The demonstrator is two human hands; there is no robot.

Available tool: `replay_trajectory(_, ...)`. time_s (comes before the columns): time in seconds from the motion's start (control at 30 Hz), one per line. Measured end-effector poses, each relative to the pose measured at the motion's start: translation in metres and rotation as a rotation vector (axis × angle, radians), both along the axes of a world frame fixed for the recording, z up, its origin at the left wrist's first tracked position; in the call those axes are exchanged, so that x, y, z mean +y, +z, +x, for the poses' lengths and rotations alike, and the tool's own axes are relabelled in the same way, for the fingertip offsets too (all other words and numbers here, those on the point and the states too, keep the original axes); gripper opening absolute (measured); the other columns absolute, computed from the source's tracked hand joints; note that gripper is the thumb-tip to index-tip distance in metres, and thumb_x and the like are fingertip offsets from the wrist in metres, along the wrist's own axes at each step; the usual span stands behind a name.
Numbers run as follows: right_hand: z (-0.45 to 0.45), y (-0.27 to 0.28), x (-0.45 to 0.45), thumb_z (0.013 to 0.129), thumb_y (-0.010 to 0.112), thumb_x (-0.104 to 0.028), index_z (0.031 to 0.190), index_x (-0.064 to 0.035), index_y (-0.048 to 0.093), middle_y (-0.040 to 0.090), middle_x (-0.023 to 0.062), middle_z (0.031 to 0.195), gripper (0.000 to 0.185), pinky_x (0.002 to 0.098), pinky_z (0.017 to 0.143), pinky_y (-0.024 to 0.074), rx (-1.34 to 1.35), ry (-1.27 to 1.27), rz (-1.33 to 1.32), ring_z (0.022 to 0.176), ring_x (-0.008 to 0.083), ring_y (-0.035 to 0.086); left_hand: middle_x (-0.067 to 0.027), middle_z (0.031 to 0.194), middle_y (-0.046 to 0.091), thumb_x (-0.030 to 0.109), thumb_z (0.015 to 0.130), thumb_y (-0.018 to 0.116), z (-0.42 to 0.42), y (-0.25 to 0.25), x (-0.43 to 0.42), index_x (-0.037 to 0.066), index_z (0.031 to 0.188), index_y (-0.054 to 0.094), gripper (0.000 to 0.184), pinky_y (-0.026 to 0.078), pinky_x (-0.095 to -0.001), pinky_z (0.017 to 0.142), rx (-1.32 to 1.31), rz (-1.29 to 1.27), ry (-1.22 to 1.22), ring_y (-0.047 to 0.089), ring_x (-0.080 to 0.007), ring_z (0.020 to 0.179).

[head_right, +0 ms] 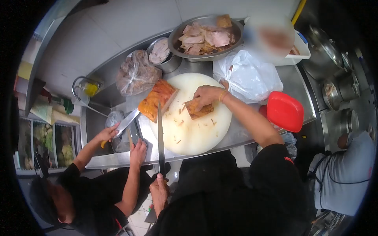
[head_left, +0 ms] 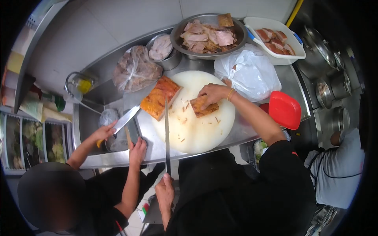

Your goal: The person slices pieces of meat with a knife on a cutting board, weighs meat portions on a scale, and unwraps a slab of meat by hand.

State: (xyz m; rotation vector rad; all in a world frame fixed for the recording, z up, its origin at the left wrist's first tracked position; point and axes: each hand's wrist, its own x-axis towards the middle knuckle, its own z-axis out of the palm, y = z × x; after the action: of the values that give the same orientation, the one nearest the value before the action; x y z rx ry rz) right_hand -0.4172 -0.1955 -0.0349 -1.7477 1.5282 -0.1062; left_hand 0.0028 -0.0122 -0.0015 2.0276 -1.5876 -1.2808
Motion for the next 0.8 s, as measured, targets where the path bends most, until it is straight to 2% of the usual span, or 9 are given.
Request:
replay_trajectory(0.13,0.004,-0.015,0.025,0.056,0.09,-0.032,0.131,-0.0042,0.061,0.067,0.0155,0.115,0.085,0.0393,0.094,0.0503,0.044,-0.021,-0.337,0.108,0.0324,0.062,-0.0173,0.061,0.058,0.051,0.106,0.041,-0.003,0.007,-0.007,-0.009,0.084,0.068,0.069,0.047,-0.0411,0.066,-0.013,-0.044,-0.056,0.059,-0.0254,0.062)
replay_trajectory(0.17,0.007,-0.026,0.033,0.056,0.089,-0.029,0.136,-0.0052,0.058,0.065,0.0151,0.115,0.089,0.0404,0.095,0.0494,0.079,-0.017,-0.446,0.11,0.0333,0.06,-0.0143,0.058,0.056,0.051,0.106,0.042,-0.005,0.012,-0.01,-0.009,0.083,0.068,0.069,0.045,-0.0386,0.061,-0.004,-0.005,-0.049,0.056,-0.0217,0.058)
replay_trajectory(0.27,0.029,-0.052,0.048,0.055,0.086,-0.027,0.126,-0.0062,0.06,0.062,0.0148,0.11,0.078,0.0428,0.091,0.0497,0.122,-0.144,-0.617,0.109,0.0375,0.056,-0.0117,0.056,0.053,0.05,0.106,0.042,0.005,-0.01,-0.017,-0.008,0.082,0.068,0.068,0.043,-0.0366,0.057,0.048,0.012,-0.054,0.052,-0.0186,0.056)
replay_trajectory(0.4,0.04,-0.036,0.055,0.056,0.083,-0.024,0.115,-0.005,0.062,0.064,0.016,0.105,0.065,0.0449,0.086,0.0505,0.083,-0.292,-0.532,0.103,0.0381,0.059,-0.0134,0.06,0.057,0.051,0.106,0.042,-0.001,-0.014,-0.035,-0.008,0.08,0.068,0.069,0.045,-0.0389,0.059,0.034,-0.042,-0.135,0.056,-0.0199,0.06)
replay_trajectory(0.53,0.049,0.004,0.092,0.055,0.084,-0.022,0.115,-0.004,0.061,0.067,0.0179,0.103,0.067,0.043,0.087,0.0514,-0.127,-0.473,-0.428,0.1,0.0372,0.063,-0.002,0.051,0.045,0.052,0.106,0.045,-0.016,0.008,-0.047,-0.006,0.078,0.066,0.067,0.034,-0.03,0.046,0.207,-0.021,-0.152,0.044,-0.0106,0.047)
replay_trajectory(0.57,0.046,0.02,0.105,0.055,0.085,-0.021,0.117,-0.0037,0.061,0.067,0.0183,0.102,0.069,0.042,0.089,0.0516,-0.183,-0.514,-0.407,0.1,0.0365,0.064,-0.0038,0.054,0.049,0.048,0.105,0.047,-0.013,0.004,-0.052,-0.006,0.079,0.065,0.063,0.038,-0.0324,0.05,0.217,0.035,-0.141,0.049,-0.0133,0.052)
replay_trajectory(0.67,0.012,0.074,0.134,0.054,0.088,-0.021,0.119,-0.0024,0.062,0.069,0.018,0.108,0.072,0.038,0.091,0.0519,-0.267,-0.718,-0.488,0.104,0.0305,0.066,-0.0051,0.061,0.051,0.046,0.104,0.048,-0.017,-0.012,-0.069,-0.004,0.082,0.065,0.057,0.04,-0.034,0.053,0.219,0.055,-0.162,0.051,-0.016,0.057)
replay_trajectory(0.7,-0.01,0.081,0.139,0.054,0.089,-0.019,0.12,-0.0019,0.062,0.069,0.0151,0.11,0.074,0.0349,0.094,0.051,-0.318,-0.781,-0.519,0.107,0.0257,0.066,-0.0055,0.063,0.051,0.045,0.104,0.049,-0.021,-0.019,-0.079,-0.004,0.084,0.066,0.056,0.041,-0.0345,0.054,0.214,0.029,-0.165,0.052,-0.0169,0.059)
replay_trajectory(0.8,-0.098,0.113,0.146,0.054,0.089,-0.019,0.123,-0.0025,0.061,0.069,0.0126,0.113,0.076,0.0348,0.096,0.051,-0.135,-0.954,-0.656,0.106,0.0259,0.066,-0.0067,0.069,0.053,0.042,0.103,0.05,-0.025,-0.034,-0.122,-0.003,0.087,0.066,0.051,0.042,-0.036,0.058,0.17,-0.112,-0.157,0.053,-0.0197,0.064)
